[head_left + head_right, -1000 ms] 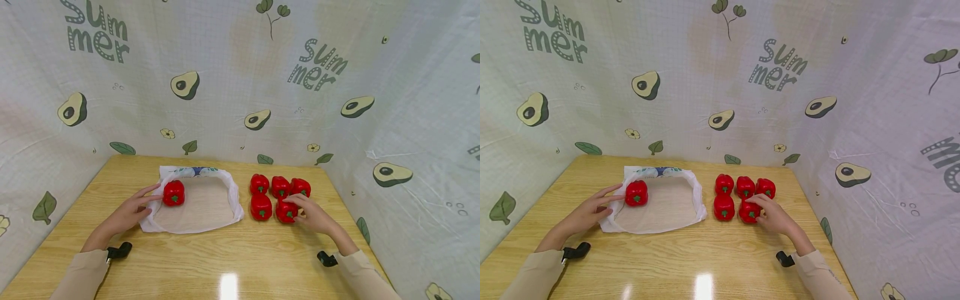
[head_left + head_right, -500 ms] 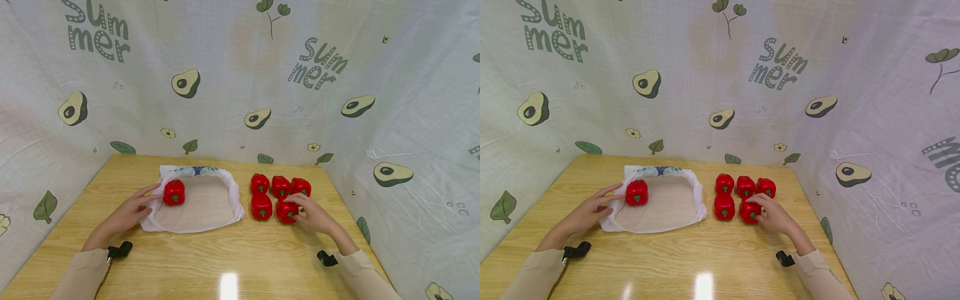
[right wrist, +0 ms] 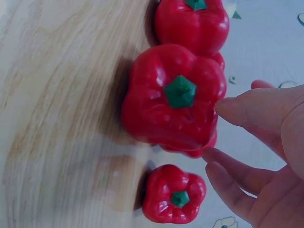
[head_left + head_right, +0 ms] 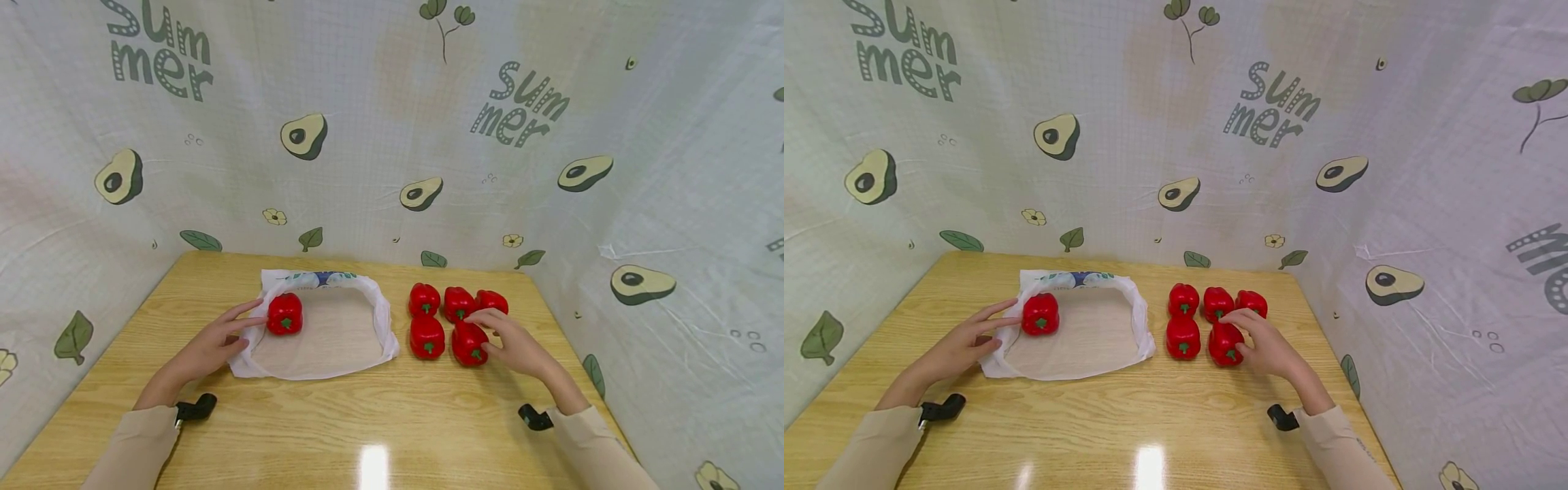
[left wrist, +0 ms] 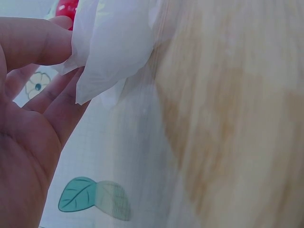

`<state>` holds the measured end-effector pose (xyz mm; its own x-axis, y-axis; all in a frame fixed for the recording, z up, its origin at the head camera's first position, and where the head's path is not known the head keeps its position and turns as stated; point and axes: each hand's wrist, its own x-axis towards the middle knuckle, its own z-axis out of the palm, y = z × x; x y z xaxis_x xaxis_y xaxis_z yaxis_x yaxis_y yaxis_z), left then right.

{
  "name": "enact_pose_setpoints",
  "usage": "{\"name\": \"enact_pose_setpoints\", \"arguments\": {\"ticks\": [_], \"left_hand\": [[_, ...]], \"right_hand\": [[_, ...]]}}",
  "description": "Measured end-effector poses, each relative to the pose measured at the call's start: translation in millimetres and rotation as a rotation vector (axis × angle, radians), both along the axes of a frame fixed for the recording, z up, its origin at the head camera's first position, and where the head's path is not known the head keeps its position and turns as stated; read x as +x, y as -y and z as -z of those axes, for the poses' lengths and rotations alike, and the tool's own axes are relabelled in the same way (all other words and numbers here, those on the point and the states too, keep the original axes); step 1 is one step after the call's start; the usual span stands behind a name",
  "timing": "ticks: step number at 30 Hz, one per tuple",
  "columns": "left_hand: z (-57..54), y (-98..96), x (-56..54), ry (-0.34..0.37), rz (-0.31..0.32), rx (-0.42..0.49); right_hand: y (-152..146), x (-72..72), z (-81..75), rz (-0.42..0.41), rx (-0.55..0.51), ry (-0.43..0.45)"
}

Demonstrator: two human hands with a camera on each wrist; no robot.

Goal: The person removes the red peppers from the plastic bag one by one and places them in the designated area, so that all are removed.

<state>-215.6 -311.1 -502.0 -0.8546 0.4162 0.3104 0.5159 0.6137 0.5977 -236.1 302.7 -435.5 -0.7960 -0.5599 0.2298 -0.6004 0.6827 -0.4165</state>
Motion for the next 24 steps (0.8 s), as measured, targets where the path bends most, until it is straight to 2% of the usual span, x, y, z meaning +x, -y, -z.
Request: {"name": "enact_pose_setpoints", "arguments": {"ticks": [8,12,24], "left_hand": [[-0.9,-0.3,0.3,-0.001,-0.005,-0.01],[0.2,0.0,0.1,-0.006,-0.003,-0.006],[-0.6,-0.2,0.2,-0.003,-0.007,-0.011]], "right_hand": [[18,3.2,-11.7,-0.003,0.002,-0.037],[31,3.3,-15.6,-0.013,-0.007,-0.027],[77,-5.0,-20.2,-0.085,-0.047,-0.015]]}}
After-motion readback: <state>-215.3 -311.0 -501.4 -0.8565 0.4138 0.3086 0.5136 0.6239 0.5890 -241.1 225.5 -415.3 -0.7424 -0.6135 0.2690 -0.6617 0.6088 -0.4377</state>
